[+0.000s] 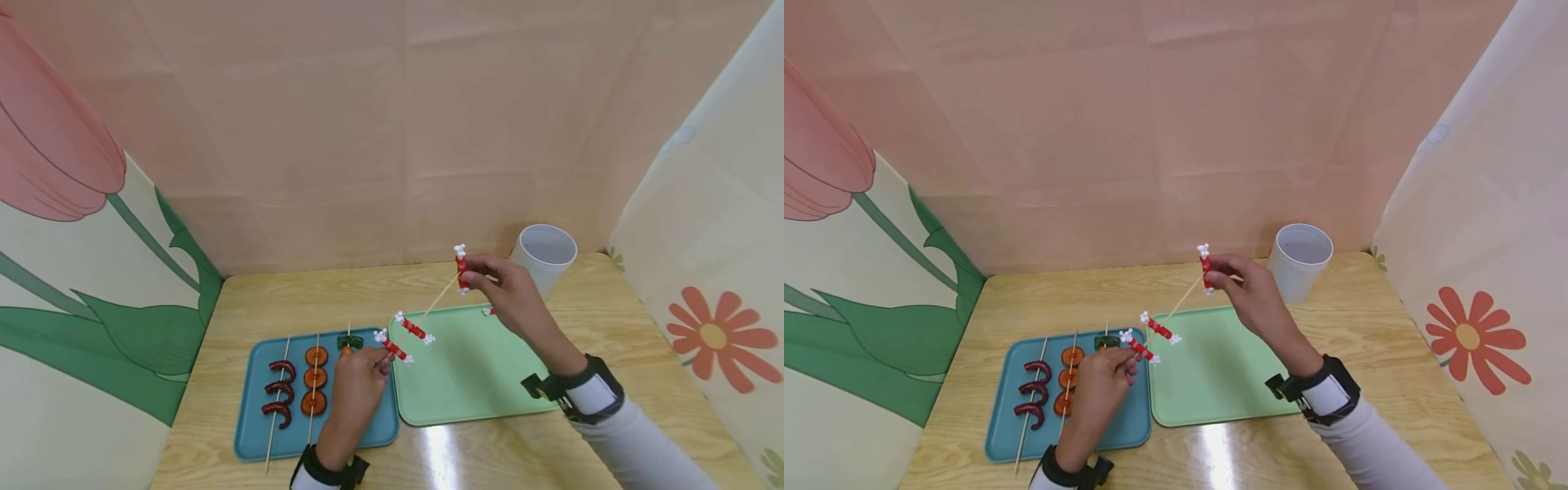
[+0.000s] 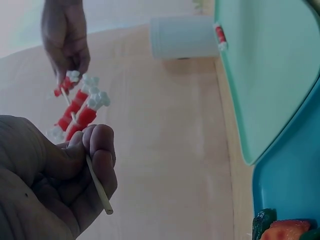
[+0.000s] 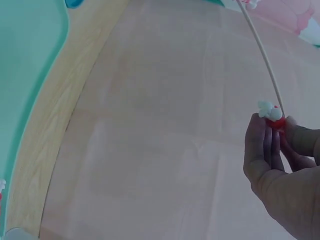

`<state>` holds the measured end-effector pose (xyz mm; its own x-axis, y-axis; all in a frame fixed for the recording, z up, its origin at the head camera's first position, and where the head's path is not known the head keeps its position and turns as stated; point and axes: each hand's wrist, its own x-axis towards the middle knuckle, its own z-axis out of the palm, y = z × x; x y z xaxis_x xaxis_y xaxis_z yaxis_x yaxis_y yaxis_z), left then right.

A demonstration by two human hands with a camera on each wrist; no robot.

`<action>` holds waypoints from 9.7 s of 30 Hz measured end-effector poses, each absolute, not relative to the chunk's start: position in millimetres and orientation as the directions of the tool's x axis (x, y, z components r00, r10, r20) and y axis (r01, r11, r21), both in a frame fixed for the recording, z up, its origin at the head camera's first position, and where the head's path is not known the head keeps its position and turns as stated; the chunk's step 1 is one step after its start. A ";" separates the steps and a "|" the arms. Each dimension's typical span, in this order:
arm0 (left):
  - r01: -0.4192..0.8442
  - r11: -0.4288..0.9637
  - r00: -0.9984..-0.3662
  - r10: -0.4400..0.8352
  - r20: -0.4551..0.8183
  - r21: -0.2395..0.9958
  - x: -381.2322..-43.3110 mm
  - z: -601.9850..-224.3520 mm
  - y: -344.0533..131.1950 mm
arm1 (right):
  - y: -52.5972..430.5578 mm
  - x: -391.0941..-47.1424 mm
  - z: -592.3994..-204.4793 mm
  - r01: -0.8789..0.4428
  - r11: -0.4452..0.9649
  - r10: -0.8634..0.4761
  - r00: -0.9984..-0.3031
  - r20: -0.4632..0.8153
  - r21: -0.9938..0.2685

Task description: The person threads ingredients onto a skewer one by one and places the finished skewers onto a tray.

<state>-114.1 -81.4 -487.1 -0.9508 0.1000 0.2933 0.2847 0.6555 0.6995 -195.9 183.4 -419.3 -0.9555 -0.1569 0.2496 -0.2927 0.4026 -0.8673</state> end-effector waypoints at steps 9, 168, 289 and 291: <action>0.271 0.714 -0.949 0.084 0.304 0.646 -113.1 -483.1 -78.6 | 177.0 -186.8 -417.8 -0.485 0.624 -0.165 -0.848 0.503 -0.613; 0.283 0.775 -0.932 0.084 0.352 0.565 -111.2 -489.0 -76.3 | 177.6 -197.9 -427.8 -0.362 0.592 -0.129 -0.925 0.359 -0.720; -0.079 0.797 -0.994 -0.111 0.016 0.599 -93.7 -580.6 -65.9 | 55.9 -136.4 -581.2 -0.161 0.637 -0.294 -0.955 -0.045 -0.754; -0.077 0.814 -0.993 -0.117 0.033 0.575 -93.3 -582.6 -66.0 | 53.4 -135.9 -584.0 -0.193 0.658 -0.310 -0.950 -0.029 -0.728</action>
